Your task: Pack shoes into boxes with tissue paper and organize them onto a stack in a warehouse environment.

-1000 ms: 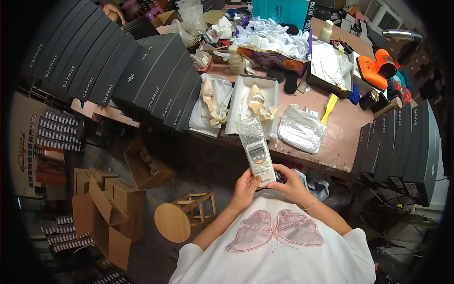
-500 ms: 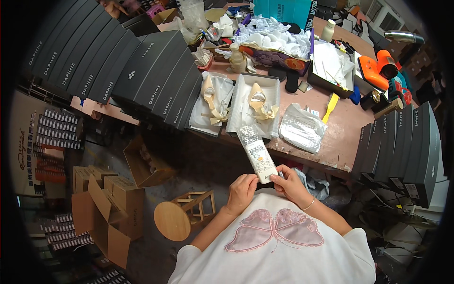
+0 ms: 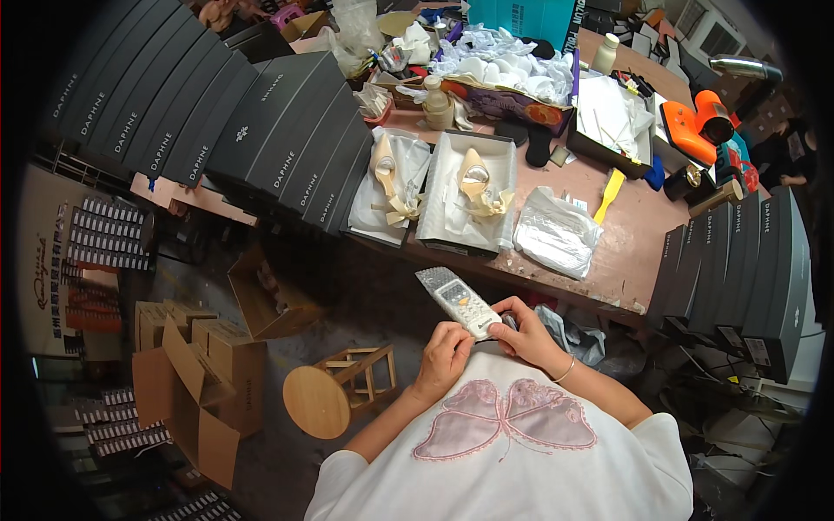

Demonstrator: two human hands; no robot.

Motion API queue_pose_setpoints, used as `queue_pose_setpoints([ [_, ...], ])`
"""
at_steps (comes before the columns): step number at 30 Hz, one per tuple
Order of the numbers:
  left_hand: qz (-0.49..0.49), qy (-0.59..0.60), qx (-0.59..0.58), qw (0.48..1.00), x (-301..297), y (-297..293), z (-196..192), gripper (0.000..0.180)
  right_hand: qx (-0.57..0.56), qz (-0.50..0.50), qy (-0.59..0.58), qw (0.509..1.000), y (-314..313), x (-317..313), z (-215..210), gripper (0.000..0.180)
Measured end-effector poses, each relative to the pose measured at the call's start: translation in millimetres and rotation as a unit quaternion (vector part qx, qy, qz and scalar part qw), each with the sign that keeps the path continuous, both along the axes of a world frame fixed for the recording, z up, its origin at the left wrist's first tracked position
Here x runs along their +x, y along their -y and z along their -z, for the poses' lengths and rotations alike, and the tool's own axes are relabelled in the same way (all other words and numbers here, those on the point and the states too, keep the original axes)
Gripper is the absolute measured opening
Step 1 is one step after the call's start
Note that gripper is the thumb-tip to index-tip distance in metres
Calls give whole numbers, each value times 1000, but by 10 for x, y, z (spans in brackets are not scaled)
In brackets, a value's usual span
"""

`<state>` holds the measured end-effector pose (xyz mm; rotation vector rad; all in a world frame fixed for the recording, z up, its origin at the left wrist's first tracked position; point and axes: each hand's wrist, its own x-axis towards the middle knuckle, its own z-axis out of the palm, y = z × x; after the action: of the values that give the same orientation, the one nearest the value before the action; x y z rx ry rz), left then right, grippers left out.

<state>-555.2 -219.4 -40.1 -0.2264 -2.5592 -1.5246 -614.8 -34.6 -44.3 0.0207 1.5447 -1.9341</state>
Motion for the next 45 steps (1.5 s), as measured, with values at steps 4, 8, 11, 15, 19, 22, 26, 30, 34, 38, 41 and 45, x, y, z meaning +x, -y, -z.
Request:
queue_pose_setpoints([
  [4, 11, -6, -4, 1000, 23, -56, 12, 10, 19, 45, -25, 998, 71, -9, 99, 24],
  [8, -28, -22, 4, 999, -12, -46, -12, 11, -1, 59, -40, 997, 60, -33, 8, 23],
  [11, -41, -47, 7, 998, -43, -38, -22, 11, 15, 49, -101, 994, 13, -23, 18, 23],
  [15, -37, -49, 3, 998, -64, -37, -13, 11, 60, 3, -136, 989, -5, -23, 116, 22],
  [19, -26, -41, 15, 999, -76, -48, 55, 10, 41, -7, -82, 996, 35, -53, 68, 19],
  [22, -26, -11, 41, 999, -33, -23, 66, 8, 85, -26, -147, 985, 43, -51, 121, 17],
  [26, -37, -4, 48, 998, -43, -17, 137, 6, 178, -39, -270, 946, 69, -58, 147, 16],
  [30, -75, 109, 81, 988, -63, 10, 161, 8, 273, -62, -387, 879, 94, -41, -34, 13],
  [34, -51, 129, 127, 982, 19, -8, 299, 11, 307, -91, -374, 870, 81, -87, -50, 13],
  [38, -82, 139, 220, 962, -42, 35, 435, 9, 270, -127, -350, 888, 93, -51, -61, 18],
  [41, -35, 94, 198, 975, -37, 36, 348, 6, 281, -143, -330, 890, 131, -119, -90, 19],
  [45, -11, 81, 177, 981, -7, 66, 311, 4, 194, -125, -298, 926, 112, -80, 90, 17],
])
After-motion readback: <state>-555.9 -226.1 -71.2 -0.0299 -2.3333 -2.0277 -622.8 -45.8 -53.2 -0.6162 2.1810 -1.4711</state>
